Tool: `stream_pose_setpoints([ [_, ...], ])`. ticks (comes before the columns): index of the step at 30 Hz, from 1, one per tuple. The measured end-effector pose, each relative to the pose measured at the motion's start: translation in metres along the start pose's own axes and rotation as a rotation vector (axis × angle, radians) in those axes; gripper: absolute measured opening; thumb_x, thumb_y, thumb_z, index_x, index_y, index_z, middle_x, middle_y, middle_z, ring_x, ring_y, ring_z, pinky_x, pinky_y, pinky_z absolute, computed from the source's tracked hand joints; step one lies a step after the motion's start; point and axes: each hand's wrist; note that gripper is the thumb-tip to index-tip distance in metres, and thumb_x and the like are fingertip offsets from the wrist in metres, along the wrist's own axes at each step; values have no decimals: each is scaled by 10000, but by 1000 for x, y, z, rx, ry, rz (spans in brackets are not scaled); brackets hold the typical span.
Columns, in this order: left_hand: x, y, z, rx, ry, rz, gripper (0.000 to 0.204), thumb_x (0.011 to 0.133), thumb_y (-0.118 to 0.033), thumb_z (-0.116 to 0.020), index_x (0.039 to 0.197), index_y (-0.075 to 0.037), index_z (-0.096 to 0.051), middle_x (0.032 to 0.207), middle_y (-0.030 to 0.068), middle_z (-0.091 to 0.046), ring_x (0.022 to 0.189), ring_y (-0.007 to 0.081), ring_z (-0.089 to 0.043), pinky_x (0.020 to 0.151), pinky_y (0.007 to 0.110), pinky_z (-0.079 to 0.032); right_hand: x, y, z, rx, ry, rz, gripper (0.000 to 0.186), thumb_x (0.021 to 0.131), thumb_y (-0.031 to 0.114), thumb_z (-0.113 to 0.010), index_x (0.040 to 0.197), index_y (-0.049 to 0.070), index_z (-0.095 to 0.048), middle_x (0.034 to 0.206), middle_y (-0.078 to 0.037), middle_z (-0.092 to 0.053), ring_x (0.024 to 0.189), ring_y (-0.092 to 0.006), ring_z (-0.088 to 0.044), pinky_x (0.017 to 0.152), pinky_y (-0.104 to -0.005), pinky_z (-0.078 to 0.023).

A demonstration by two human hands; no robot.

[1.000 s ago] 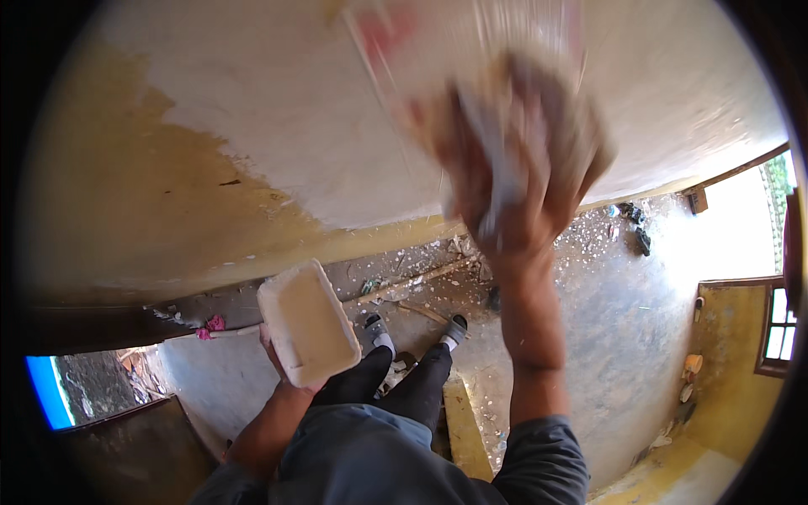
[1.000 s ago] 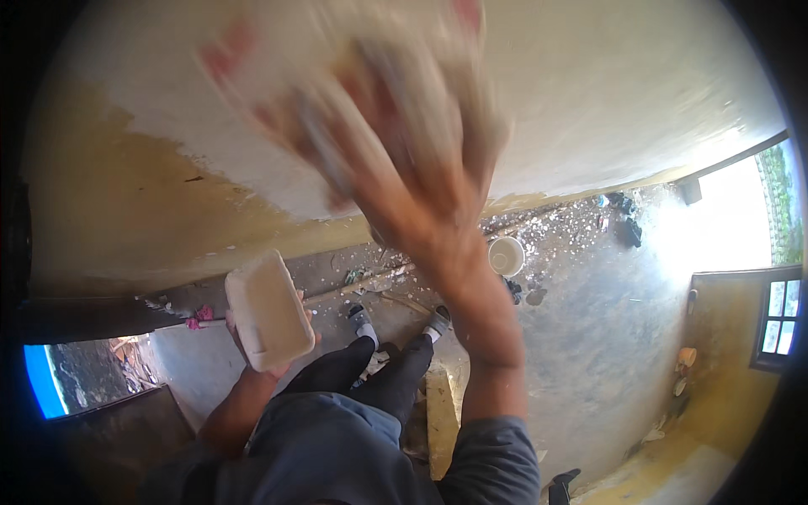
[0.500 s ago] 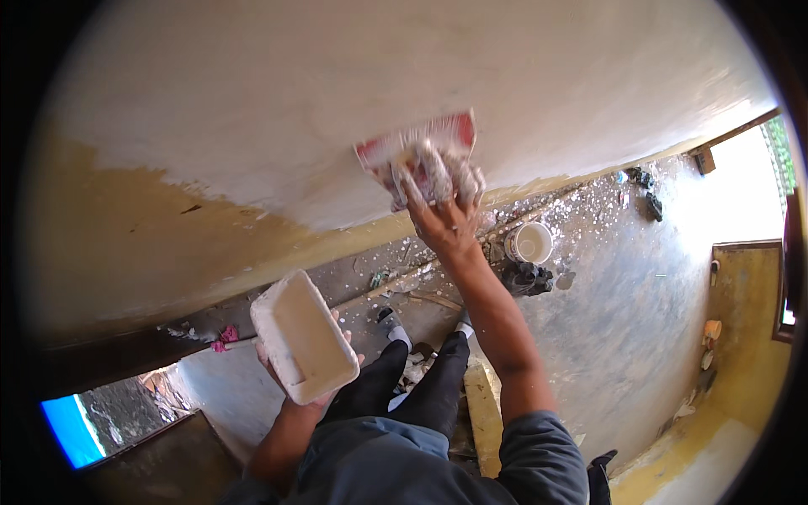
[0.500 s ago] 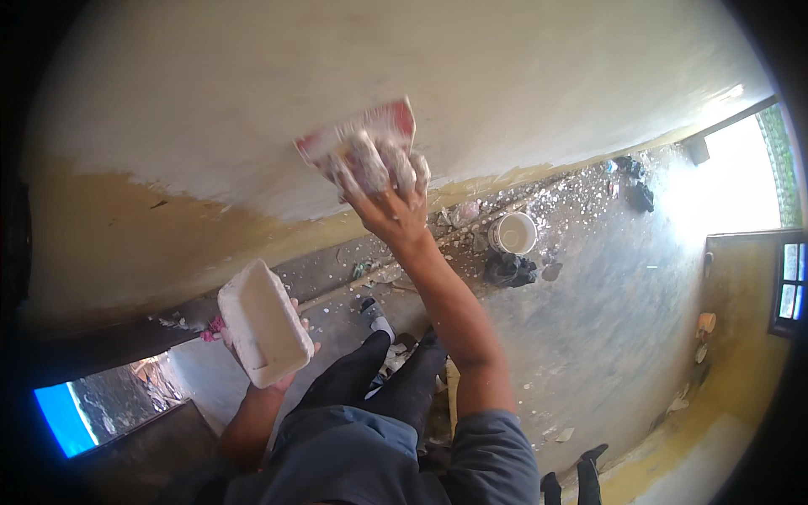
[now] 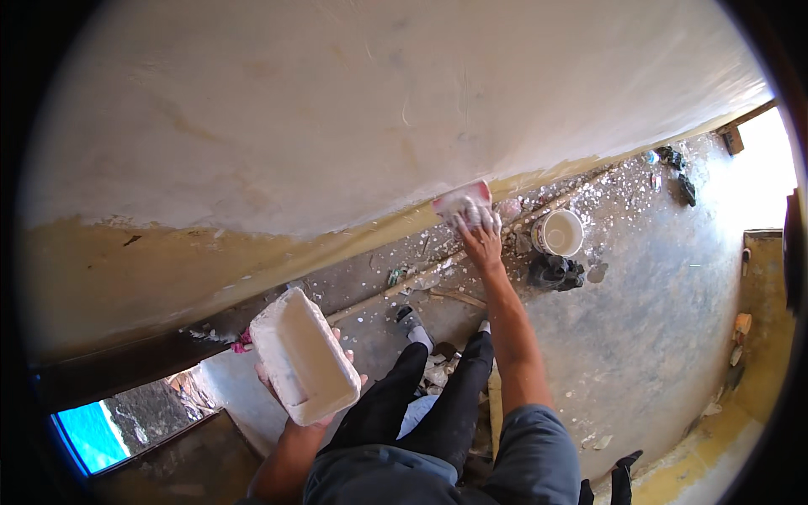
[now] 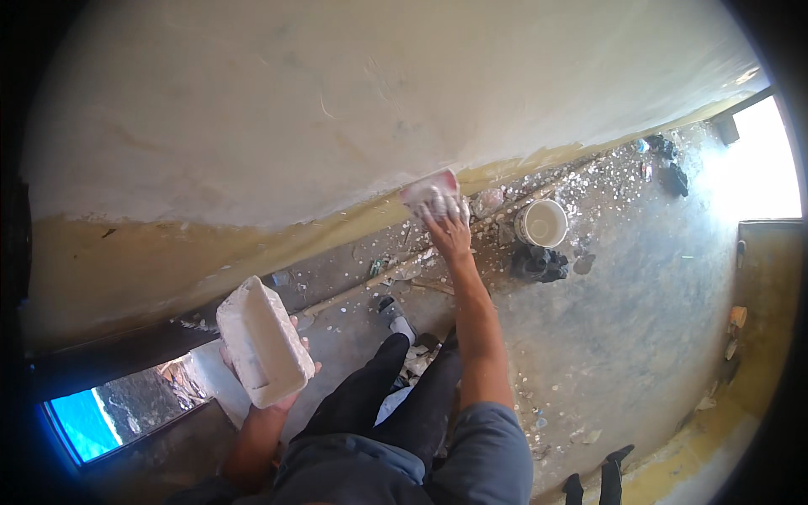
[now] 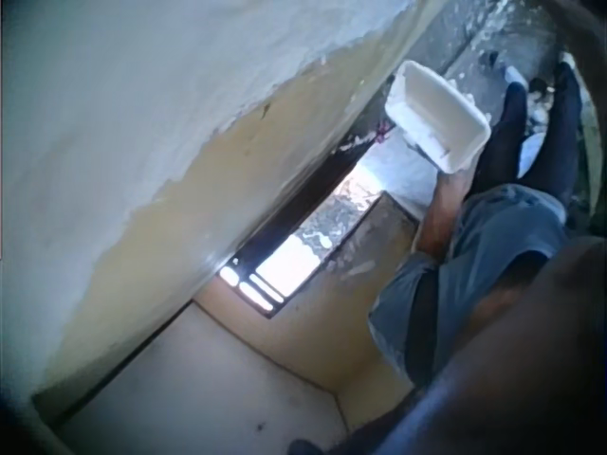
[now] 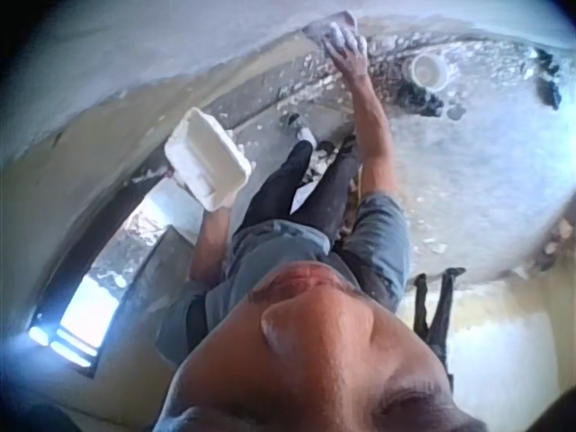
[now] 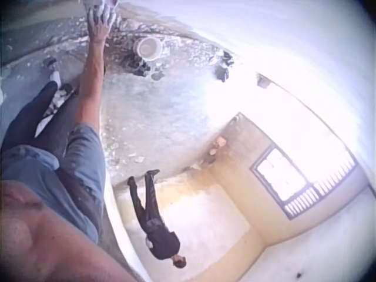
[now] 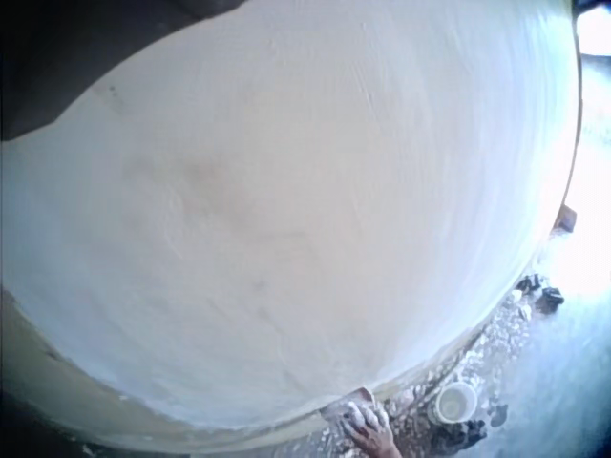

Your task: The person applies plaster to a wall using a putty knife, repeatedly loading the knife from a small container held in their left hand and smoothing it onto the wall surface.

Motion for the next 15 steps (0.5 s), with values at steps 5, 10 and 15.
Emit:
stream_pose_setpoints([
  [5,-2,5,-21,9,24,3,1029,771,-822,-559,1582,-265,-257,1580,147,-350,1340,441,-470,1035,768,-328,-4,47,35,574,-79,-695,464,870,-12,-577,1322,96,-601,1189,-135,-647,1098,-292,-599,956,-427,-467],
  [10,-14,-5,-38,135,131,-43,930,788,-755,-591,1532,-245,-365,1475,128,-487,1312,384,-516,983,769,-378,66,78,106,1519,-294,-1491,206,873,-53,-555,1064,13,-594,970,-72,-642,909,-185,-633,787,-331,-526],
  [15,-33,-10,-42,43,141,-139,921,856,-755,-520,1580,-246,-263,1559,189,-362,1326,462,-466,997,743,-391,156,58,156,1853,-319,-1585,182,923,-10,-561,1062,108,-556,909,-43,-564,809,-216,-575,721,-411,-551],
])
Point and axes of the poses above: each hand's wrist, its own x-axis towards the middle knuckle, its own z-axis out of the back of the hand, y = z × x
